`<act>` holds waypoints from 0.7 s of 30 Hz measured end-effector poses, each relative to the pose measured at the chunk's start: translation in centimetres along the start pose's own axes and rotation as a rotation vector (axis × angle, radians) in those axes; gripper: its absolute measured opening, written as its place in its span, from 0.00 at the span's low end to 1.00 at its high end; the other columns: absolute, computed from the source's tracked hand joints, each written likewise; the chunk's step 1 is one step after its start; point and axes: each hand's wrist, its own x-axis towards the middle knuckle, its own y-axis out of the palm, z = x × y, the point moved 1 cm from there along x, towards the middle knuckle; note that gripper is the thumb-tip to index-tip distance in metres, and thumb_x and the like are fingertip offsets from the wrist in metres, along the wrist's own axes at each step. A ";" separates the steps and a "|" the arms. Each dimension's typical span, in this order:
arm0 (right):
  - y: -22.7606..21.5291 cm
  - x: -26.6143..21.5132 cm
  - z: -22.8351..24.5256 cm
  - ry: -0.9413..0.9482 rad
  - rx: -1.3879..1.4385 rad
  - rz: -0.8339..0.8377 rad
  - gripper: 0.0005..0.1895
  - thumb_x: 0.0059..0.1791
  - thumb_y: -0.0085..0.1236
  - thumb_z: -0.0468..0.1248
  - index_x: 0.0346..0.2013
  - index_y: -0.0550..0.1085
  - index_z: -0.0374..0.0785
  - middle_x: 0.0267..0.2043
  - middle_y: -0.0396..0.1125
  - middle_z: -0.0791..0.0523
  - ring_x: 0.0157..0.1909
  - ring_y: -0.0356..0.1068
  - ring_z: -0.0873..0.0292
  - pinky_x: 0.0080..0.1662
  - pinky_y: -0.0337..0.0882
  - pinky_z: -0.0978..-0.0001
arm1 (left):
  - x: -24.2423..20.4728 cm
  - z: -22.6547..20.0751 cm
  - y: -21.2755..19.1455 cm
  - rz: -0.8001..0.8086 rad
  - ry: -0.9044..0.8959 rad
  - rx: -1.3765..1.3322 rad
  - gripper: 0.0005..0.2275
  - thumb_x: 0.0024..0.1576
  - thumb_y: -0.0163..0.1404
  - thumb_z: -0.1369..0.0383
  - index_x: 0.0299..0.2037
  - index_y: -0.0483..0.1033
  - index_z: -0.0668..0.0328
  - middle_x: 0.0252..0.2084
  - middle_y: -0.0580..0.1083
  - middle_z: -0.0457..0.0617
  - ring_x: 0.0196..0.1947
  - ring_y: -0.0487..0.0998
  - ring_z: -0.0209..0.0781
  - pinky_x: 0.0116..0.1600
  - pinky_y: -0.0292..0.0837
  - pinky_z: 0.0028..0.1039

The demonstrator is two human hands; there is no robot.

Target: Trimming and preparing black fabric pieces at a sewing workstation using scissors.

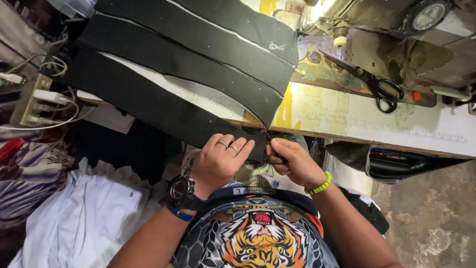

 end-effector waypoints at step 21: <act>0.1 -0.8 1.9 0.032 -0.023 0.047 0.16 0.60 0.43 0.42 0.38 0.69 0.33 0.23 0.46 0.59 0.19 0.44 0.68 0.21 0.44 0.80 | 0.4 -0.2 -1.2 0.005 -0.011 0.047 0.16 0.67 0.35 0.77 0.43 0.81 0.59 0.33 0.72 0.51 0.30 0.71 0.44 0.39 0.71 0.30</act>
